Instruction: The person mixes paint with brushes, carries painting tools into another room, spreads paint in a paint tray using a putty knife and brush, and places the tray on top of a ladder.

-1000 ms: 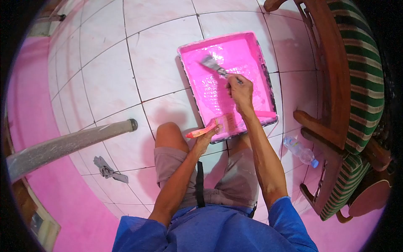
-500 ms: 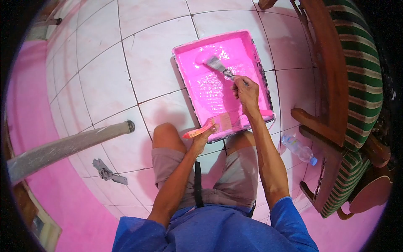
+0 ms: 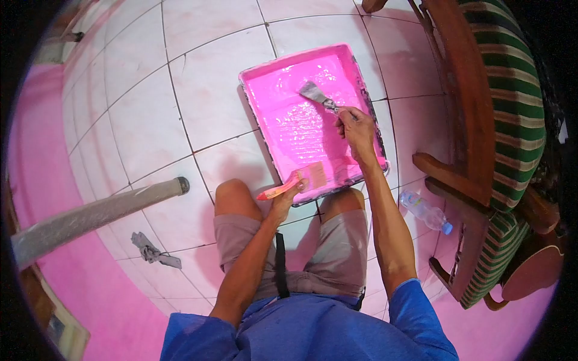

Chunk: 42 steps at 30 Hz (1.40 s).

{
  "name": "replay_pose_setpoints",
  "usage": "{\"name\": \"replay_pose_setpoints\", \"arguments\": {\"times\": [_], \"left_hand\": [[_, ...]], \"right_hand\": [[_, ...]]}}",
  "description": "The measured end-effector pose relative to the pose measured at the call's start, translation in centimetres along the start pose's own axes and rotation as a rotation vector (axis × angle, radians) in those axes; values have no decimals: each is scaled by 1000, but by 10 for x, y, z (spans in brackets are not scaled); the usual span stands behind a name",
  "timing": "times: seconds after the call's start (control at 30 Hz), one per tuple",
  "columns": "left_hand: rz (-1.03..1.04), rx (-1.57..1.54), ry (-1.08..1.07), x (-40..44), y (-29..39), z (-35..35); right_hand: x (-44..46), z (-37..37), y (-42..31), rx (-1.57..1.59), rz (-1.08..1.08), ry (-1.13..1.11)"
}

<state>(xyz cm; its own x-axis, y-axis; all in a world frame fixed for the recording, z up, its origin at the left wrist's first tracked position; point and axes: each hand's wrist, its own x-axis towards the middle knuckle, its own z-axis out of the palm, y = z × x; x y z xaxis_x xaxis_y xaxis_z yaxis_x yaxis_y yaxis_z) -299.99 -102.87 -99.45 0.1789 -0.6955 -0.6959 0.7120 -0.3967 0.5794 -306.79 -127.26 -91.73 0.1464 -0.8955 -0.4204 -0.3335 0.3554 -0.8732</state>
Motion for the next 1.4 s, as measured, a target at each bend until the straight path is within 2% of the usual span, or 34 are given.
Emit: {"name": "replay_pose_setpoints", "arguments": {"times": [0.07,0.13,0.17,0.23,0.27,0.37,0.43,0.6,0.67,0.7,0.77,0.83,0.9,0.93,1.0,1.17,1.27,1.33,1.4], "left_hand": [[-8,21,-12,0,3,0],[-16,42,-20,-4,12,5],[-13,36,1,-7,15,7],[-14,30,20,-9,14,7],[-13,32,3,-7,11,3],[-13,26,-16,-6,12,3],[-16,21,-22,-5,10,0],[-15,87,-19,-3,8,-1],[-17,74,-24,-4,11,2],[-26,66,-31,-6,13,3],[-30,75,-42,-6,15,2],[-34,81,-55,-7,16,2],[-31,37,-41,-10,17,4],[-31,33,-42,-10,19,5],[-26,21,-43,-11,23,7],[-33,23,-75,-6,11,-4],[-33,18,-83,-8,15,-1],[-40,23,-63,-10,19,-1],[-30,51,-110,-11,22,-1]], "right_hand": [[1,-2,-1,14,39,-62],[8,-7,1,-108,-90,125],[11,-9,3,-108,-90,126],[13,-12,2,-39,-55,-50],[14,-13,2,-42,-55,-47],[16,-12,-7,42,-24,-5],[21,-16,-9,-128,-25,172],[23,-21,-22,-154,-12,-36],[37,-29,-33,-505,-291,79],[40,-31,-42,-508,-295,76],[43,-33,-69,-793,-604,41],[49,-30,-85,-857,-643,-25],[55,-22,-93,-1076,-814,-65],[57,-18,-96,-1079,-815,-67],[60,-8,-100,-1195,-840,-237],[71,-7,-115,-1213,-898,-290],[78,-7,-110,-1265,-850,-192],[68,-4,-111,-1343,-818,-329],[65,-5,-120,-1257,-823,-336]]}}
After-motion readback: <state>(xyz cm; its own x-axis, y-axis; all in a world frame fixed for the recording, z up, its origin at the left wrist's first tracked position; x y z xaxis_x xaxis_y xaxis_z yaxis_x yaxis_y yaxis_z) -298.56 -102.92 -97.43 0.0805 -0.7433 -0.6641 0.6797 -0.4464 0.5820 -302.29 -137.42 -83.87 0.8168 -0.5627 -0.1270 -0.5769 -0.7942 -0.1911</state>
